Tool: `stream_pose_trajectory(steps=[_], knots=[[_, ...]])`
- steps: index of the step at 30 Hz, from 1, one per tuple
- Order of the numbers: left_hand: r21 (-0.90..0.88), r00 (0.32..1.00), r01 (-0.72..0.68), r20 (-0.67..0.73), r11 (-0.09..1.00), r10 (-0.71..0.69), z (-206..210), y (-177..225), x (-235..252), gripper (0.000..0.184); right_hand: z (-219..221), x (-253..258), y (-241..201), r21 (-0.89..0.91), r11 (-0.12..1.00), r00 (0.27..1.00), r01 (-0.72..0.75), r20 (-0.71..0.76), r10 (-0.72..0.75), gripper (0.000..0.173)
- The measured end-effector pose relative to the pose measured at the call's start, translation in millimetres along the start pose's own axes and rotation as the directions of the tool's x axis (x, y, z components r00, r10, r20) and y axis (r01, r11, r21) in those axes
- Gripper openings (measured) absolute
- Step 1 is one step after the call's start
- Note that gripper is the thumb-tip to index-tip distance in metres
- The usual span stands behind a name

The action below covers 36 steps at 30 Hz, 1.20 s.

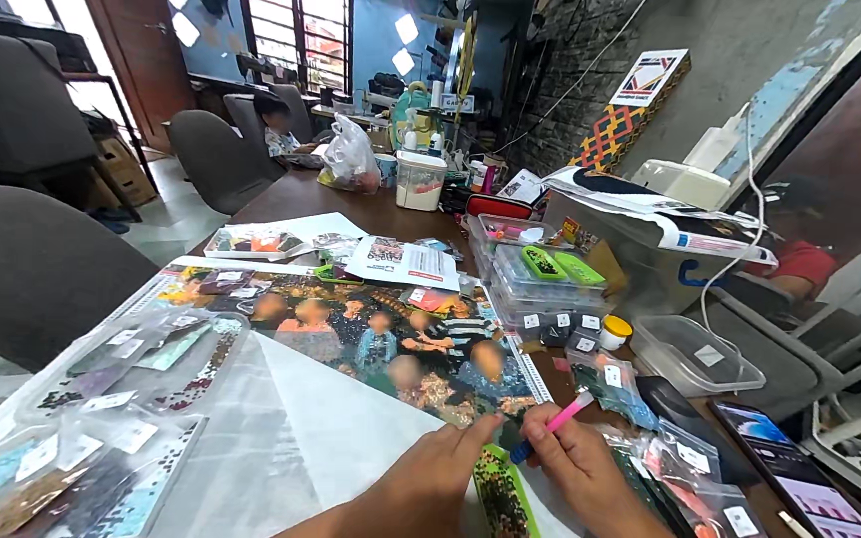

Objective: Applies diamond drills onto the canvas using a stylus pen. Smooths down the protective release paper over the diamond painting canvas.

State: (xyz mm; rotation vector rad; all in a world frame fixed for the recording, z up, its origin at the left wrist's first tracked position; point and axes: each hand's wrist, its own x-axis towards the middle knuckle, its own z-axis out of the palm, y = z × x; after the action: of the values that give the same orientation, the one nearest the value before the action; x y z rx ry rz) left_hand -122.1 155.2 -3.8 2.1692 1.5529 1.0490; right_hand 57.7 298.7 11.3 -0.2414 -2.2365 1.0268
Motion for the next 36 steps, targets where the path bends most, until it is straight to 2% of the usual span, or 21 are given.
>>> stream_pose_trajectory(steps=[5, 17, 31, 36], knots=[[0.015, 1.000, -0.003, 0.001, 1.000, 0.003, 0.5, -0.5, -0.1, 0.108, 0.9, 0.2, 0.6, -0.081, 0.996, 0.999, 0.044, 0.012, -0.043, 0.043], [0.003, 1.000, 0.000, 0.008, 1.000, 0.000, -1.2, 0.4, -0.6, 0.107, 2.7, -0.1, 0.3, -0.147, 0.986, 0.996, 0.083, 0.028, -0.080, 0.042], [0.015, 1.000, -0.005, -0.001, 1.000, 0.005, 1.0, -0.6, 0.7, 0.106, 3.6, 0.1, 2.6, -0.137, 0.986, 0.995, 0.096, 0.039, -0.091, 0.040], [0.023, 1.000, -0.003, -0.014, 1.000, 0.003, 2.1, -0.9, 0.5, 0.106, -4.1, 2.6, -0.2, -0.038, 0.999, 0.999, 0.000, -0.032, -0.001, 0.038]])
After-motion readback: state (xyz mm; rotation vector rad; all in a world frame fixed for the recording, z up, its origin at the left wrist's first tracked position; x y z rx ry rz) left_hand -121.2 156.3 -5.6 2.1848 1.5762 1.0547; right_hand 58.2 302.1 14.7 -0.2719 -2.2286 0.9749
